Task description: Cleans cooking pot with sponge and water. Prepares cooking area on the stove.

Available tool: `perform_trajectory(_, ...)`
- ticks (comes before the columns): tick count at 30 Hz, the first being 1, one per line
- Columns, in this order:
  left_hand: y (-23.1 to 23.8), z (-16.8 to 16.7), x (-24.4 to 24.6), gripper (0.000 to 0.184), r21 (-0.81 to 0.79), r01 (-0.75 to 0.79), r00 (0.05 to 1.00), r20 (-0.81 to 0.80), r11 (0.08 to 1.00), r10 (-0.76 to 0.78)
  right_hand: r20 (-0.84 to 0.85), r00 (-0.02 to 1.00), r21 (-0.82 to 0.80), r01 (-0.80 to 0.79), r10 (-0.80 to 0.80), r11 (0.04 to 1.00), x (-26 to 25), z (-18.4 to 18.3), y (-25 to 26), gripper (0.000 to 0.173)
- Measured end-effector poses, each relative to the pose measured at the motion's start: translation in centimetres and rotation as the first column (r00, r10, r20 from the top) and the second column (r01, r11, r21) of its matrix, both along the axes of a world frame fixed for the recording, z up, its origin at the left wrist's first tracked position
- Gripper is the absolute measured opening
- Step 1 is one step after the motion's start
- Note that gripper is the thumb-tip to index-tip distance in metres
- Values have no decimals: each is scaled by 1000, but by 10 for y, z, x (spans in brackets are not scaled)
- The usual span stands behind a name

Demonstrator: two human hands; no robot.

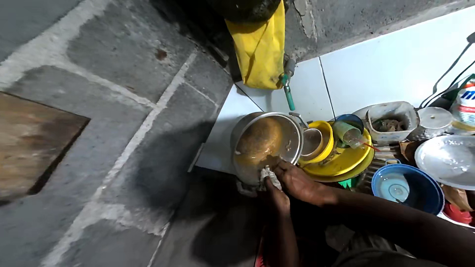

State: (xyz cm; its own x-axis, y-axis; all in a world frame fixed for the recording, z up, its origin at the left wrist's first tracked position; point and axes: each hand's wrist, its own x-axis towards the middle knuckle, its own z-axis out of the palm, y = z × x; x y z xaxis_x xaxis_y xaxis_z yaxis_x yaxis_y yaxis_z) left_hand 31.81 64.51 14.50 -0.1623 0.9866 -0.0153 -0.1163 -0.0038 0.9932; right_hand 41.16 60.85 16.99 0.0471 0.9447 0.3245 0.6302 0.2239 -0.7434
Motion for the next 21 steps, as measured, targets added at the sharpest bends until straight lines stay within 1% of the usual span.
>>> perform_trajectory(3, -9, 1, 1, 37, -5, 58, 990, 132, 998, -57, 14, 1000, 42, -12, 11, 999, -6, -1, -15, 35)
perform_trajectory(6, -17, 8, 3, 37, -21, 118, 964, 242, 993, -110, 79, 997, 139, 5, -16, 990, -8, -8, -22, 34)
perform_trajectory(8, -18, 10, 0, 42, -8, 180, 950, 261, 984, -172, 94, 996, 172, -15, -1, 985, -8, -10, -23, 33)
perform_trajectory(10, -19, 13, 0, 43, 8, 230, 951, 212, 973, -227, 55, 998, 201, -42, 31, 979, -6, -14, -24, 31)
perform_trajectory(13, -19, 13, 0, 31, -12, 350, 926, 155, 937, -344, -19, 997, 222, -75, 81, 972, 0, -20, -28, 29)
perform_trajectory(15, -19, 13, 2, 24, -43, 370, 920, 154, 928, -360, -49, 994, 219, -88, 101, 972, 4, -22, -32, 29)
perform_trajectory(17, -17, 9, 5, 24, -61, 343, 934, 130, 937, -333, -31, 987, 155, -153, 160, 976, 15, -14, -42, 27)
perform_trajectory(18, -15, 7, 4, 23, -63, 328, 943, 92, 943, -321, -26, 978, 132, -200, 205, 971, 24, -6, -51, 24)
perform_trajectory(20, -8, 5, 0, 24, -53, 263, 963, -40, 963, -265, -66, 957, 128, -274, 284, 953, 60, 17, -79, 24)
perform_trajectory(21, -3, 5, -3, 29, -50, 219, 968, -112, 975, -223, -118, 955, 138, -255, 272, 957, 86, 27, -96, 22)
